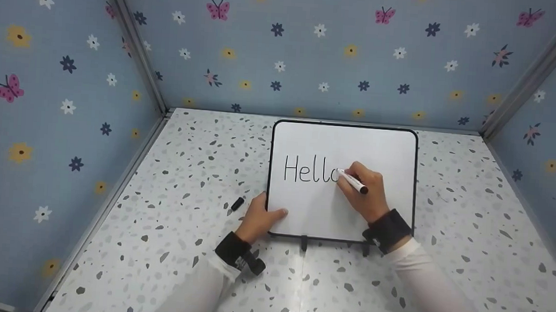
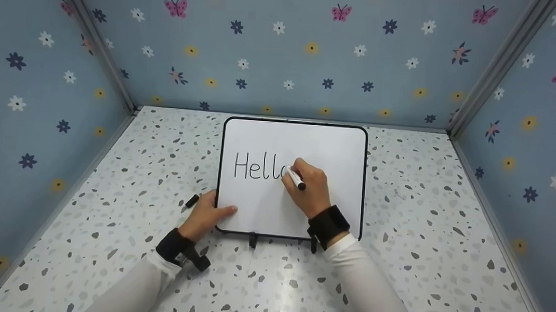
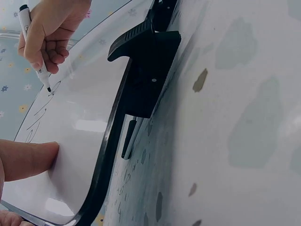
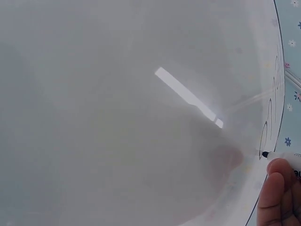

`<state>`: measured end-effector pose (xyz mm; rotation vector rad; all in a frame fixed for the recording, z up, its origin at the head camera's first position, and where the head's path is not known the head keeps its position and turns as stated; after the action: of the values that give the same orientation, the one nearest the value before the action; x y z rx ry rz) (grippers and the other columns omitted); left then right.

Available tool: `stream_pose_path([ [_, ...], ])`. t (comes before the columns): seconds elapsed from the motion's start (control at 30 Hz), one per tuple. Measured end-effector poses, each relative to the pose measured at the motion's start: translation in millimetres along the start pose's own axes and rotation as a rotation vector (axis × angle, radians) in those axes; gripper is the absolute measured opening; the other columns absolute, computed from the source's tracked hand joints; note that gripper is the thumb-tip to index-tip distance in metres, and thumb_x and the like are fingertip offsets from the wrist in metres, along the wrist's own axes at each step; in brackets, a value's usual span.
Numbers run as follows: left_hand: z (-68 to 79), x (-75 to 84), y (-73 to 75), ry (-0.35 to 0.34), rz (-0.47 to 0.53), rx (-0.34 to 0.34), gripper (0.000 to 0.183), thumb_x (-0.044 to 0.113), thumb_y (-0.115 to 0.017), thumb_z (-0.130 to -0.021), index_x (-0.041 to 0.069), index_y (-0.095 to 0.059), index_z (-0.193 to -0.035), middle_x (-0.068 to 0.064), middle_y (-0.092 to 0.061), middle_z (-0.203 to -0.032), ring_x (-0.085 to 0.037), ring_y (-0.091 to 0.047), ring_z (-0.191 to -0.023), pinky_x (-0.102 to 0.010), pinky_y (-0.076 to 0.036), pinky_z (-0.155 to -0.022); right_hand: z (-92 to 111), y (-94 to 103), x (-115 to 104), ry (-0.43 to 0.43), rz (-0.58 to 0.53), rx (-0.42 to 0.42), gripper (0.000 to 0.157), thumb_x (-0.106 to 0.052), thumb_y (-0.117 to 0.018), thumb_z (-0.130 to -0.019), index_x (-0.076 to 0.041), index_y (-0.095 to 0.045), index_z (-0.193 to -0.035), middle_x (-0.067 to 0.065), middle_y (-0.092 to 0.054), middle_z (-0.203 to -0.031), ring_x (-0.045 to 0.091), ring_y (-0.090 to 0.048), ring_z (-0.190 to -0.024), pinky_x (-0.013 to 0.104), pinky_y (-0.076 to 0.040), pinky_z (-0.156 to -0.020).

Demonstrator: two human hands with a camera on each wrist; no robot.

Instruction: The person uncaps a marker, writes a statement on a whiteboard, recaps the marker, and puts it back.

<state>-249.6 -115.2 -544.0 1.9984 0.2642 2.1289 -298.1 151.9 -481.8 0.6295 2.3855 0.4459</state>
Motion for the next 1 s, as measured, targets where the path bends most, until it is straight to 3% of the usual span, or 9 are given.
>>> stream_pose_path([
  [0.43, -0.8, -0.1, -0.4, 0.008, 0.005, -0.006, 0.059, 0.008, -0.077, -0.092, -0.004, -0.058, -0.147, -0.027, -0.066, -0.146, -0.042, -0.065, -0.136, -0.054, -0.049, -0.121, -1.1, -0.6, -1.8, 0.028, -0.020, 0.007, 0.016, 0.005, -0.071, -0.080, -0.003, -0.058, -0.076, 0.007, -0.063, -0.063, 0.009, -0.044, -0.056, 0.018, -0.032, -0.054],
  [0.7, -0.9, -1.3, -0.5, 0.010, 0.004, -0.004, 0.059, 0.008, -0.077, -0.092, -0.004, -0.058, -0.146, -0.027, -0.066, -0.146, -0.043, -0.065, -0.136, -0.055, -0.049, -0.121, -2.1, 13.2, 3.6, 0.043, -0.032, 0.049, 0.014, 0.006, -0.073, -0.079, -0.001, -0.061, -0.077, 0.009, -0.065, -0.063, 0.009, -0.048, -0.056, 0.018, -0.036, -0.054],
  [1.0, -0.3, -1.1, 0.1, 0.001, 0.013, -0.003, 0.056, 0.008, -0.076, -0.091, -0.006, -0.060, -0.142, -0.028, -0.069, -0.141, -0.042, -0.067, -0.132, -0.054, -0.051, -0.119, 2.9, 30.3, 13.3, 0.014, 0.039, 0.045, 0.014, 0.005, -0.074, -0.080, 0.000, -0.061, -0.078, 0.011, -0.066, -0.064, 0.010, -0.049, -0.056, 0.017, -0.036, -0.055],
])
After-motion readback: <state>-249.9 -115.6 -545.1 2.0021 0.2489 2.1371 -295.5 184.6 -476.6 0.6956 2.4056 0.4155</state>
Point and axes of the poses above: each hand's wrist, its own z-axis away from the middle knuckle, its own y-axis out of the back of the hand, x = y × z, the point moved 1 cm from there along -z, towards the middle knuckle
